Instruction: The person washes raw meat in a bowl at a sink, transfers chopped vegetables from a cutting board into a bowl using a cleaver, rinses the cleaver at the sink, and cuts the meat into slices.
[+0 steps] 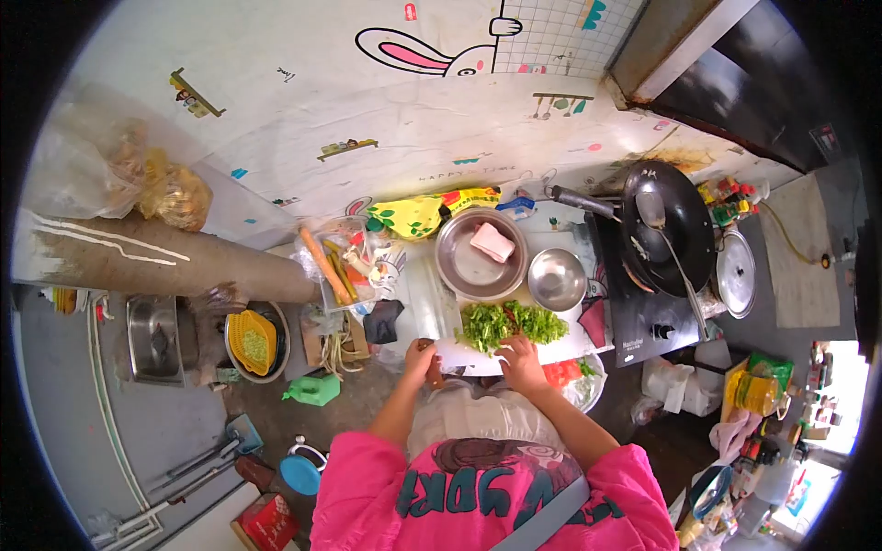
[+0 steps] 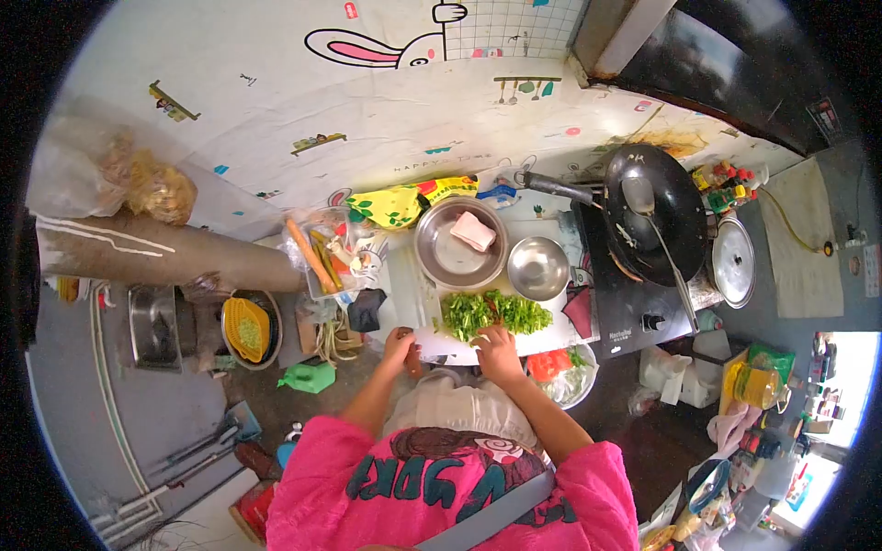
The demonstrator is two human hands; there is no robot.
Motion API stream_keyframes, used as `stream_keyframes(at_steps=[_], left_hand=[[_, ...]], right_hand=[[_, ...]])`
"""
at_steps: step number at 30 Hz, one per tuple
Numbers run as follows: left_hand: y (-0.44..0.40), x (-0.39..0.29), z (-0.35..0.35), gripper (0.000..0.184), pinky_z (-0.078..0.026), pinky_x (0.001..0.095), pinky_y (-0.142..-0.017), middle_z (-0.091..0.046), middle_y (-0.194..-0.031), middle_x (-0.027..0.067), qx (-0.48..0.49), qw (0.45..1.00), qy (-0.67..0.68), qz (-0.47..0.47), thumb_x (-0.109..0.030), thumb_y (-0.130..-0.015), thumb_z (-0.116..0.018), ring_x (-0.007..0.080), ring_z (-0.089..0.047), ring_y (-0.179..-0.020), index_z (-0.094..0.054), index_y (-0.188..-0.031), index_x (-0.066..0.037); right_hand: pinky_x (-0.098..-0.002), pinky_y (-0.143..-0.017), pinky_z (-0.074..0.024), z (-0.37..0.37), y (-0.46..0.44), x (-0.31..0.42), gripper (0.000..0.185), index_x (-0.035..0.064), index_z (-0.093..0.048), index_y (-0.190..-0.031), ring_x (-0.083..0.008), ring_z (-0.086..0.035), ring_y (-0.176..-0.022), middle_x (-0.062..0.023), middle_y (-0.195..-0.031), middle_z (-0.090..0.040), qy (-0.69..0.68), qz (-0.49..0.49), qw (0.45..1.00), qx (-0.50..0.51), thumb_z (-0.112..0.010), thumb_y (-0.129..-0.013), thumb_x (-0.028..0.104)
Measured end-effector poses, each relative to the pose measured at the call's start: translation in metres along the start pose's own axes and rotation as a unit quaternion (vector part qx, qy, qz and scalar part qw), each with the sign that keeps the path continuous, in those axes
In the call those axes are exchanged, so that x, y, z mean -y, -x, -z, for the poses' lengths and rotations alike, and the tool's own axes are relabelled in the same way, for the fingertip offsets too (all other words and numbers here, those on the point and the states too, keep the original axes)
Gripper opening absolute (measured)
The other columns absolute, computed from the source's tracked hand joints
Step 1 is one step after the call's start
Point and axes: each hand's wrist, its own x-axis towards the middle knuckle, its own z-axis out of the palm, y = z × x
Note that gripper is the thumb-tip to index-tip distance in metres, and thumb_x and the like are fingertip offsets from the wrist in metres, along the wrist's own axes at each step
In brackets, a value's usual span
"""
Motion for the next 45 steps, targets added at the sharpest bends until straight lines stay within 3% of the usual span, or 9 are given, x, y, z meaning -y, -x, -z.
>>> stream_keyframes(at_steps=[2,12,16,23,29,33,37,40,45], left_hand=[[0.024,-0.015,0.011,0.017,-0.045,0.0300,-0.044,-0.058,-0.070,0.0108,0.023,0.987,0.146,0.054,-0.009,-0.074,-0.059,0.0191,-0.057,-0.052,-0.050,-0.088,-0.003],[0.048,-0.026,0.029,0.017,-0.041,0.0276,-0.038,-0.051,-0.059,0.0057,0.014,0.993,0.070,-0.097,-0.002,-0.076,-0.053,0.0139,-0.049,-0.041,-0.042,-0.089,-0.004],[0.046,-0.028,-0.003,0.018,-0.041,0.0275,-0.038,-0.050,-0.059,0.0056,-0.011,0.993,0.075,-0.092,-0.001,-0.076,-0.052,0.0140,-0.049,-0.042,-0.040,-0.089,-0.004],[0.051,-0.029,-0.015,0.021,-0.039,0.0272,-0.036,-0.049,-0.059,0.0055,-0.033,0.991,0.067,-0.108,-0.001,-0.075,-0.055,0.0141,-0.048,-0.041,-0.040,-0.089,-0.005],[0.069,-0.024,0.025,0.027,-0.045,0.0330,-0.054,-0.053,-0.072,0.0092,-0.168,0.928,-0.124,-0.307,-0.006,-0.071,-0.060,0.0191,-0.055,-0.057,-0.049,-0.095,-0.002],[0.098,-0.062,0.025,0.034,-0.047,0.0377,-0.065,-0.058,-0.082,0.0146,-0.170,0.877,-0.174,-0.414,-0.007,-0.069,-0.062,0.0281,-0.060,-0.073,-0.053,-0.101,-0.001],[0.111,-0.107,0.005,0.037,-0.046,0.0357,-0.064,-0.059,-0.085,0.0166,-0.119,0.783,-0.343,-0.505,-0.005,-0.068,-0.065,0.0290,-0.059,-0.073,-0.053,-0.103,0.001],[0.108,-0.115,-0.019,0.035,-0.046,0.0425,-0.062,-0.060,-0.086,0.0156,-0.046,0.780,-0.388,-0.490,-0.005,-0.066,-0.063,0.0350,-0.058,-0.073,-0.054,-0.100,-0.001],[0.104,-0.122,-0.056,0.049,-0.045,0.0437,-0.061,-0.059,-0.083,0.0160,0.102,0.761,-0.416,-0.487,-0.008,-0.066,-0.066,0.0356,-0.058,-0.072,-0.045,-0.110,-0.002]], right_hand=[[-0.0434,-0.083,-0.0398,-0.008,-0.002,0.005,0.022,0.0109,-0.062,-0.087,-0.0273,-0.048,-0.101,-0.0058,-0.103,-0.055,-0.017,0.028,0.999,0.009,-0.062,-0.066,0.003],[-0.0395,-0.085,-0.0404,-0.017,-0.022,0.025,0.029,0.0083,-0.060,-0.097,-0.0267,-0.050,-0.101,-0.0066,-0.104,-0.057,-0.018,0.092,0.995,0.035,-0.058,-0.068,0.002],[-0.0426,-0.090,-0.0376,-0.011,-0.034,0.045,0.054,0.0127,-0.046,-0.124,-0.0269,-0.041,-0.116,-0.0066,-0.126,-0.045,0.100,0.137,0.975,0.142,-0.055,-0.070,0.007],[-0.0501,-0.096,-0.0293,-0.041,-0.021,0.016,0.057,0.0154,-0.041,-0.128,-0.0262,-0.027,-0.128,-0.0046,-0.135,-0.036,0.218,0.011,0.949,0.227,-0.061,-0.075,0.020],[-0.0477,-0.094,-0.0347,-0.005,-0.022,0.034,0.034,0.0073,-0.057,-0.107,-0.0274,-0.040,-0.120,-0.0089,-0.122,-0.049,0.021,-0.078,0.978,0.192,-0.062,-0.075,0.018],[-0.0348,-0.078,-0.0478,-0.019,-0.029,0.035,0.039,0.0028,-0.054,-0.113,-0.0257,-0.060,-0.089,-0.0115,-0.101,-0.061,-0.239,-0.032,0.959,0.147,-0.063,-0.076,0.013],[-0.0328,-0.082,-0.0459,0.004,-0.047,0.070,0.056,0.0010,-0.038,-0.128,-0.0179,-0.056,-0.096,-0.0112,-0.105,-0.060,-0.446,-0.135,0.864,0.193,-0.062,-0.082,0.021],[-0.0327,-0.081,-0.0459,0.001,-0.051,0.077,0.054,0.0007,-0.037,-0.126,-0.0165,-0.055,-0.094,-0.0107,-0.101,-0.060,-0.585,-0.178,0.784,0.103,-0.061,-0.083,0.023],[-0.0338,-0.079,-0.0471,-0.006,-0.034,0.052,0.024,0.0054,-0.047,-0.112,-0.0168,-0.057,-0.087,-0.0060,-0.099,-0.058,-0.624,-0.299,0.719,-0.061,-0.050,-0.089,0.013]])
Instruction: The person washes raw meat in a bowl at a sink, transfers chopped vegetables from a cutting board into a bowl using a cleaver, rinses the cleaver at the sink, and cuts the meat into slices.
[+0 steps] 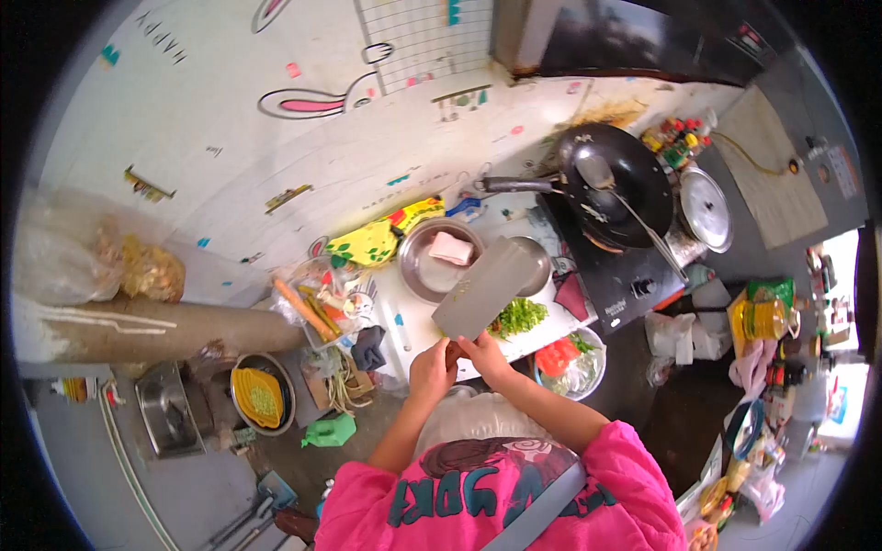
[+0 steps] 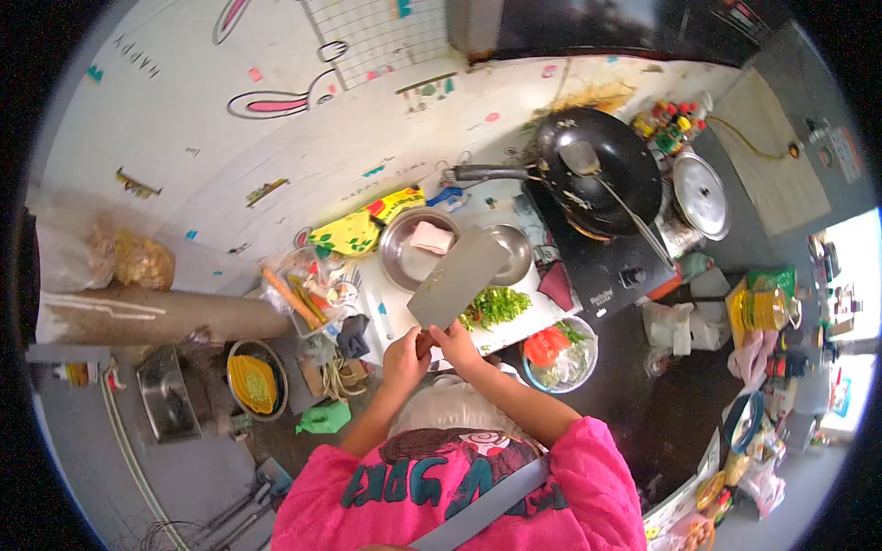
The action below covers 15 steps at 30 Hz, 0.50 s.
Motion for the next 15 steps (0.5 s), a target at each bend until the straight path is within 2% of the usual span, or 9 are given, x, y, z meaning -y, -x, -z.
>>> stream_keyframes(at_steps=[2,3,4,6,8,11,12,13,15], left_hand=[[-0.007,-0.005,-0.014,0.051,-0.046,0.0422,-0.063,-0.060,-0.085,0.0158,0.007,0.999,0.008,-0.046,-0.008,-0.066,-0.067,0.0355,-0.058,-0.073,-0.045,-0.111,-0.003],[-0.014,-0.014,-0.014,0.052,-0.046,0.0415,-0.063,-0.060,-0.086,0.0157,0.011,0.998,0.012,-0.069,-0.008,-0.066,-0.067,0.0355,-0.058,-0.074,-0.044,-0.112,-0.003],[-0.021,-0.023,-0.012,0.051,-0.046,0.0399,-0.067,-0.058,-0.091,0.0159,0.069,0.995,0.029,-0.065,-0.009,-0.069,-0.067,0.0333,-0.058,-0.080,-0.043,-0.114,-0.003],[-0.027,-0.024,-0.026,0.049,-0.046,0.0392,-0.070,-0.056,-0.094,0.0154,0.064,0.989,0.083,-0.103,-0.009,-0.072,-0.065,0.0317,-0.056,-0.083,-0.043,-0.115,-0.003],[-0.033,-0.026,-0.034,0.042,-0.045,0.0374,-0.075,-0.053,-0.099,0.0149,0.077,0.983,0.113,-0.122,-0.007,-0.075,-0.061,0.0294,-0.054,-0.088,-0.045,-0.113,-0.002],[-0.042,-0.022,-0.045,0.033,-0.045,0.0365,-0.079,-0.053,-0.099,0.0154,0.095,0.979,0.098,-0.151,-0.006,-0.075,-0.060,0.0303,-0.054,-0.088,-0.049,-0.107,-0.002],[-0.045,-0.022,-0.047,0.027,-0.046,0.0330,-0.077,-0.053,-0.101,0.0146,0.096,0.978,0.074,-0.170,-0.004,-0.075,-0.058,0.0271,-0.056,-0.088,-0.053,-0.102,-0.001],[-0.047,-0.022,-0.052,0.026,-0.047,0.0319,-0.076,-0.054,-0.101,0.0141,0.118,0.978,0.119,-0.121,-0.004,-0.076,-0.058,0.0255,-0.056,-0.088,-0.054,-0.101,-0.001],[-0.049,-0.018,-0.069,0.025,-0.048,0.0297,-0.073,-0.055,-0.101,0.0132,0.160,0.966,0.203,-0.021,-0.003,-0.076,-0.057,0.0223,-0.057,-0.088,-0.055,-0.100,-0.001]], right_hand=[[-0.0347,-0.079,-0.0478,0.013,0.004,-0.003,0.021,0.0047,-0.049,-0.110,-0.0180,-0.058,-0.086,-0.0065,-0.097,-0.060,-0.115,0.019,0.992,-0.054,-0.049,-0.089,0.010],[-0.0346,-0.078,-0.0482,0.024,0.005,0.000,0.021,0.0045,-0.048,-0.110,-0.0201,-0.059,-0.089,-0.0080,-0.100,-0.060,-0.159,0.004,0.985,-0.064,-0.047,-0.089,0.008],[-0.0345,-0.078,-0.0489,0.036,0.007,0.005,0.021,0.0044,-0.049,-0.109,-0.0205,-0.060,-0.087,-0.0084,-0.098,-0.060,-0.183,0.012,0.981,-0.067,-0.046,-0.089,0.008],[-0.0344,-0.075,-0.0502,0.058,0.014,0.011,0.020,0.0045,-0.049,-0.109,-0.0215,-0.061,-0.084,-0.0090,-0.098,-0.060,-0.241,0.048,0.967,-0.068,-0.044,-0.090,0.009],[-0.0354,-0.073,-0.0512,0.091,0.019,0.004,0.021,0.0049,-0.048,-0.110,-0.0229,-0.061,-0.083,-0.0088,-0.099,-0.060,-0.230,0.058,0.963,-0.128,-0.046,-0.090,0.010],[-0.0373,-0.071,-0.0517,0.134,0.039,0.001,0.024,0.0043,-0.047,-0.113,-0.0227,-0.061,-0.083,-0.0087,-0.103,-0.059,-0.202,0.089,0.954,-0.204,-0.047,-0.089,0.010],[-0.0340,-0.071,-0.0509,0.147,0.045,-0.003,0.024,0.0020,-0.047,-0.112,-0.0205,-0.061,-0.080,-0.0095,-0.104,-0.058,-0.194,0.095,0.950,-0.226,-0.048,-0.089,0.010],[-0.0292,-0.067,-0.0493,0.161,0.051,-0.006,0.022,0.0007,-0.049,-0.110,-0.0165,-0.058,-0.074,-0.0082,-0.095,-0.059,-0.118,0.127,0.956,-0.236,-0.047,-0.089,0.009],[-0.0257,-0.057,-0.0467,0.173,0.075,-0.001,0.021,0.0008,-0.051,-0.108,-0.0124,-0.055,-0.063,-0.0052,-0.081,-0.058,-0.055,0.145,0.954,-0.258,-0.047,-0.089,0.009]])
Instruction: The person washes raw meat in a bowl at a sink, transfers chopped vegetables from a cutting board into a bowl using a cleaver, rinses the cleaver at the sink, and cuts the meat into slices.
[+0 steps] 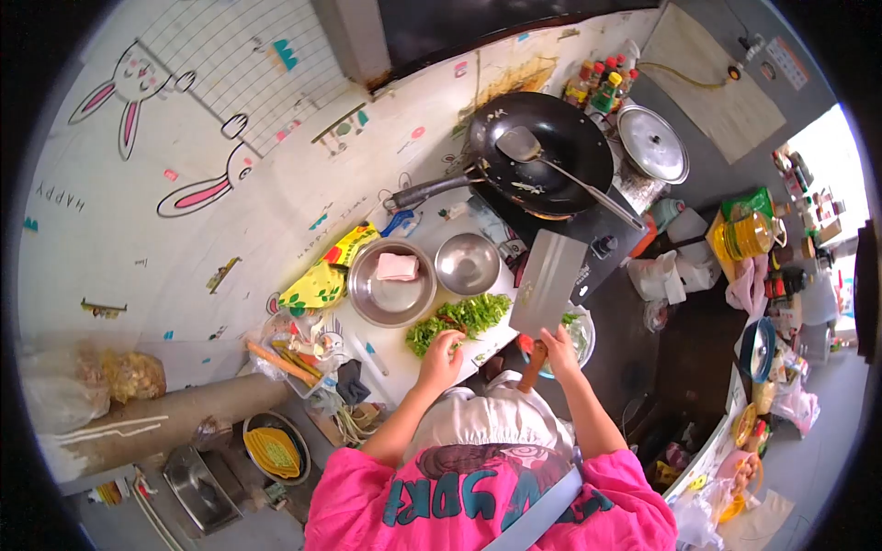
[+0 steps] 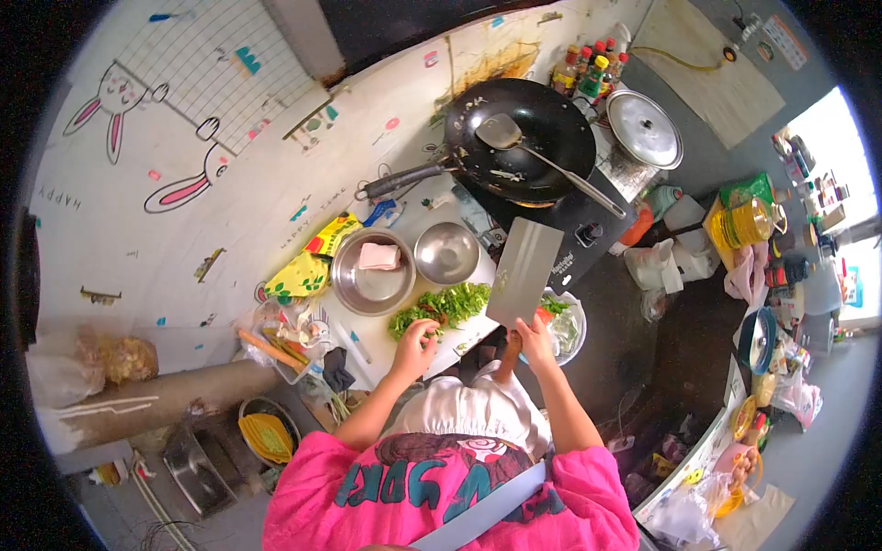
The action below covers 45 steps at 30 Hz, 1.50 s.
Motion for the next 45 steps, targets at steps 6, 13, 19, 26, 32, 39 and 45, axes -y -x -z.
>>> stream_keyframes(at_steps=[6,13,19,26,32,39,45], left_hand=[[-0.063,0.061,-0.051,0.062,-0.051,0.0316,-0.073,-0.054,-0.110,0.0204,-0.049,0.896,0.325,0.297,-0.006,-0.084,-0.054,0.0231,-0.059,-0.087,-0.017,-0.132,0.004],[-0.119,0.075,-0.065,0.022,-0.051,0.0331,-0.073,-0.054,-0.092,0.0151,-0.149,0.819,0.405,0.379,-0.004,-0.079,-0.054,0.0250,-0.059,-0.081,-0.041,-0.096,0.002],[-0.122,0.072,-0.056,0.069,-0.049,0.0293,-0.067,-0.056,-0.095,0.0151,-0.142,0.860,0.334,0.360,-0.008,-0.079,-0.057,0.0202,-0.058,-0.077,-0.015,-0.133,0.003],[-0.084,0.079,-0.058,0.052,-0.044,0.0371,-0.083,-0.051,-0.110,0.0195,-0.052,0.981,-0.098,0.161,-0.007,-0.074,-0.060,0.0314,-0.053,-0.096,-0.039,-0.121,0.001],[-0.062,0.058,-0.055,0.052,-0.033,0.0429,-0.095,-0.047,-0.114,0.0209,-0.031,0.955,-0.291,0.036,-0.008,-0.068,-0.061,0.0372,-0.041,-0.110,-0.044,-0.115,0.001],[-0.065,0.041,-0.061,0.054,-0.032,0.0413,-0.097,-0.044,-0.120,0.0198,0.037,0.944,-0.326,0.042,-0.010,-0.067,-0.065,0.0355,-0.040,-0.111,-0.044,-0.115,0.001],[-0.067,0.034,-0.067,0.065,-0.032,0.0416,-0.097,-0.041,-0.125,0.0202,0.062,0.923,-0.370,0.086,-0.015,-0.066,-0.068,0.0359,-0.038,-0.114,-0.040,-0.123,-0.001]], right_hand=[[-0.0255,-0.047,-0.0428,0.034,0.024,-0.015,0.010,0.0032,-0.051,-0.096,-0.0106,-0.049,-0.052,-0.0014,-0.066,-0.050,0.098,-0.086,0.990,-0.044,-0.050,-0.088,0.008],[-0.0244,-0.042,-0.0386,0.042,0.028,-0.050,0.005,0.0024,-0.053,-0.087,-0.0097,-0.047,-0.046,-0.0008,-0.059,-0.047,0.111,-0.127,0.984,-0.061,-0.051,-0.087,0.007],[-0.0243,-0.042,-0.0377,0.065,0.025,-0.068,0.008,0.0009,-0.053,-0.084,-0.0083,-0.046,-0.046,-0.0005,-0.057,-0.049,0.148,-0.160,0.972,-0.082,-0.052,-0.086,0.008],[-0.0255,-0.041,-0.0385,0.083,0.014,-0.086,0.005,0.0009,-0.050,-0.088,-0.0104,-0.047,-0.046,-0.0027,-0.062,-0.048,0.128,-0.172,0.975,-0.065,-0.050,-0.088,0.006],[-0.0253,-0.043,-0.0393,0.075,0.002,-0.085,0.008,0.0012,-0.051,-0.094,-0.0099,-0.047,-0.048,-0.0029,-0.064,-0.049,0.141,-0.166,0.975,-0.052,-0.049,-0.088,0.005],[-0.0247,-0.043,-0.0389,0.079,-0.002,-0.084,0.013,0.0010,-0.051,-0.100,-0.0093,-0.046,-0.049,-0.0027,-0.065,-0.049,0.169,-0.131,0.977,-0.023,-0.049,-0.088,0.004],[-0.0244,-0.044,-0.0392,0.084,-0.008,-0.073,0.014,0.0008,-0.050,-0.102,-0.0091,-0.047,-0.049,-0.0022,-0.067,-0.049,0.158,-0.177,0.971,-0.018,-0.049,-0.088,0.005]])
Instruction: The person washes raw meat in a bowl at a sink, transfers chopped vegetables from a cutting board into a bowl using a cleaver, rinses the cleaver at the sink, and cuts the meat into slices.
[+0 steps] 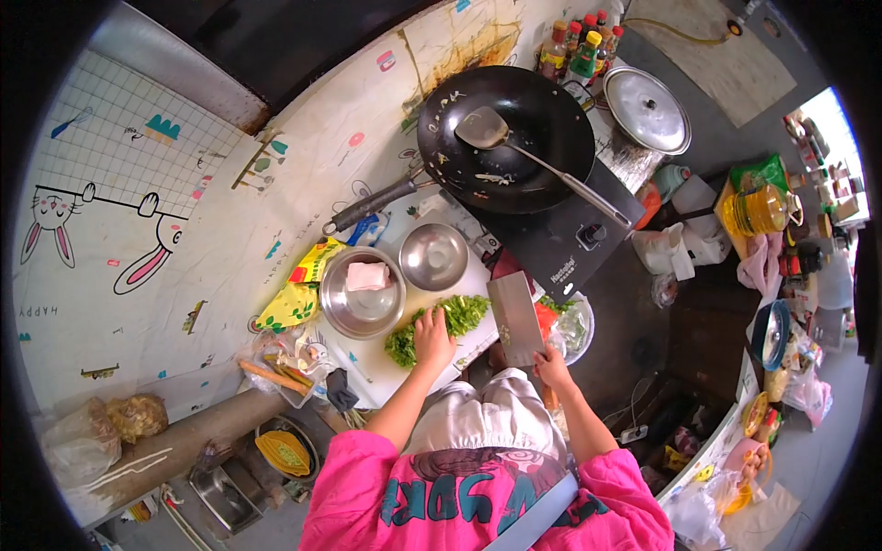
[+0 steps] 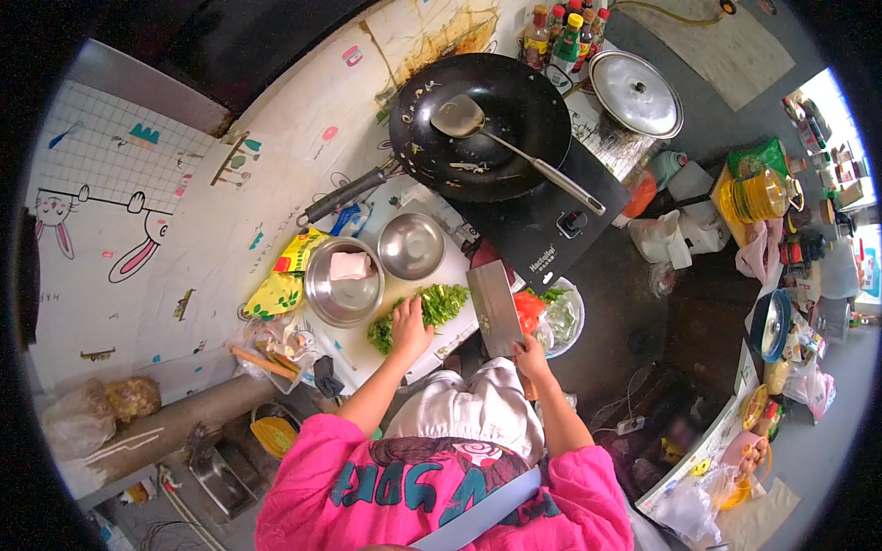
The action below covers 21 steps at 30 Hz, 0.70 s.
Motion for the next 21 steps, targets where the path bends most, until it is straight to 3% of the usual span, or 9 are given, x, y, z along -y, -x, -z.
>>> stream_keyframes(at_steps=[5,11,18,21], left_hand=[[-0.006,-0.005,0.005,0.083,-0.031,0.0409,-0.098,-0.035,-0.130,0.0212,0.042,0.998,-0.048,0.025,-0.021,-0.065,-0.073,0.0365,-0.036,-0.116,-0.028,-0.133,-0.005],[-0.017,-0.006,0.007,0.094,-0.033,0.0432,-0.099,-0.031,-0.132,0.0227,0.094,0.995,0.026,0.023,-0.016,-0.059,-0.078,0.0407,-0.034,-0.118,-0.024,-0.135,-0.006],[-0.017,-0.006,-0.011,0.094,-0.032,0.0438,-0.100,-0.029,-0.132,0.0235,0.066,0.997,0.043,0.018,-0.012,-0.059,-0.078,0.0416,-0.032,-0.120,-0.023,-0.135,-0.004],[-0.015,0.000,-0.009,0.091,-0.031,0.0431,-0.101,-0.031,-0.131,0.0232,0.051,0.997,0.063,0.005,-0.010,-0.059,-0.077,0.0403,-0.033,-0.119,-0.025,-0.134,-0.004]], right_hand=[[-0.0249,-0.046,-0.0411,-0.004,-0.010,0.004,0.014,0.0002,-0.051,-0.100,-0.0090,-0.048,-0.052,-0.0019,-0.067,-0.050,0.007,-0.012,0.999,0.043,-0.050,-0.088,0.007],[-0.0246,-0.049,-0.0438,-0.031,-0.019,-0.004,0.013,0.0007,-0.053,-0.098,-0.0086,-0.049,-0.054,-0.0015,-0.069,-0.051,0.044,-0.002,0.995,0.088,-0.050,-0.088,0.008],[-0.0243,-0.053,-0.0442,-0.074,-0.011,-0.004,0.016,0.0010,-0.053,-0.102,-0.0085,-0.050,-0.057,-0.0011,-0.072,-0.054,0.004,-0.004,0.988,0.156,-0.050,-0.089,0.010],[-0.0243,-0.052,-0.0443,-0.090,-0.007,-0.011,0.016,0.0016,-0.053,-0.103,-0.0089,-0.050,-0.057,-0.0011,-0.073,-0.054,-0.074,-0.038,0.986,0.144,-0.050,-0.090,0.011]])
